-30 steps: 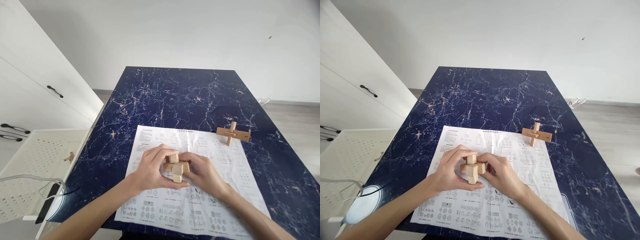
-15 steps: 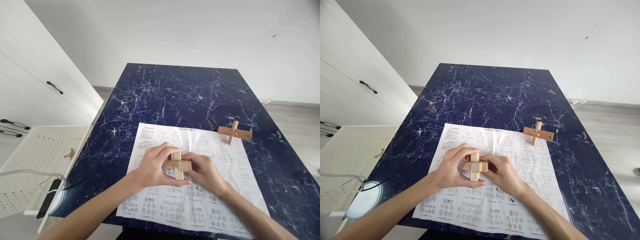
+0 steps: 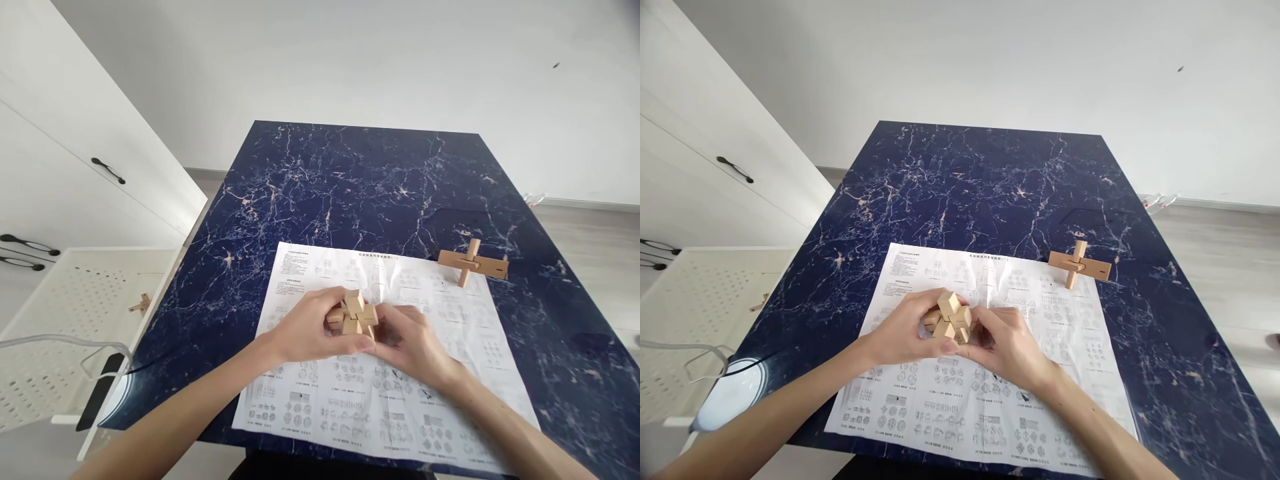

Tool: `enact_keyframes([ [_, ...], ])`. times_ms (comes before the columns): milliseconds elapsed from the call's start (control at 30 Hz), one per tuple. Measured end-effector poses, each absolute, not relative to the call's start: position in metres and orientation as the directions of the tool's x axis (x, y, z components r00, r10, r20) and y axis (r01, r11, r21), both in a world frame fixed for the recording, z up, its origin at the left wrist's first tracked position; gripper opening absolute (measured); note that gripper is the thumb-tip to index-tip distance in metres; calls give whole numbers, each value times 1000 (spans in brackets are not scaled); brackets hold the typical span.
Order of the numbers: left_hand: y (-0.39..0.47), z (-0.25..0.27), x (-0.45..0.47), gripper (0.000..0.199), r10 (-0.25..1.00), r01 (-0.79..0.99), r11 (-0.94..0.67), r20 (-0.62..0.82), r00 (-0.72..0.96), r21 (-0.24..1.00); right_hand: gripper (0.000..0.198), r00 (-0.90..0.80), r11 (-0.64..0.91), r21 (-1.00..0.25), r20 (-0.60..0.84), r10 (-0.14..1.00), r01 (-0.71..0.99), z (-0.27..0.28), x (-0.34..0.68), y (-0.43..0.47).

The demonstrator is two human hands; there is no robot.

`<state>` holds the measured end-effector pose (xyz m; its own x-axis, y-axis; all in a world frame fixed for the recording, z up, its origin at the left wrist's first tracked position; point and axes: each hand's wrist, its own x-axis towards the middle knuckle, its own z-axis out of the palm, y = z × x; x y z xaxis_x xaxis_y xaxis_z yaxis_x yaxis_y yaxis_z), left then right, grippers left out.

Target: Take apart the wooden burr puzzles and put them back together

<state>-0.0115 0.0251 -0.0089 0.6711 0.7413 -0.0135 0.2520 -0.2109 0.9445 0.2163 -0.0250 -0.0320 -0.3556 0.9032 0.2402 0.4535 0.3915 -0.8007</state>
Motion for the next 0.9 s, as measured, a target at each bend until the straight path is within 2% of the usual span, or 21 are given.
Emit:
enact_keyframes([
  [67,26,-7,-12,46,706,245,-187,-43,707,951,37,-327,375,-827,247,912,419,-31,217,-26],
  [100,27,-7,-12,45,691,243,-185,-49,721,952,41,-310,365,-841,251,917,400,-31,218,-27],
  [167,27,-6,-12,44,660,238,-190,-55,749,952,58,-309,346,-863,237,921,368,-30,219,-27],
  [267,27,-5,-12,45,635,249,-206,-64,770,946,75,-430,287,-897,125,894,336,-28,222,-27],
  [333,26,-4,-12,48,642,254,-212,-62,765,944,68,-486,251,-915,70,871,318,-28,223,-26],
  [433,26,-3,-13,49,638,254,-227,-54,768,940,55,-465,225,-936,78,882,270,-29,224,-26],
  [567,27,-1,-13,45,602,269,-257,-64,796,928,71,-523,216,-954,79,849,207,-32,224,-29],
  [767,26,3,-12,47,595,259,-260,-57,802,930,61,-525,275,-927,106,844,256,-29,222,-30],
  [900,24,1,-11,53,618,285,-261,-67,783,922,57,-496,418,-844,218,841,338,-30,224,-30],
])
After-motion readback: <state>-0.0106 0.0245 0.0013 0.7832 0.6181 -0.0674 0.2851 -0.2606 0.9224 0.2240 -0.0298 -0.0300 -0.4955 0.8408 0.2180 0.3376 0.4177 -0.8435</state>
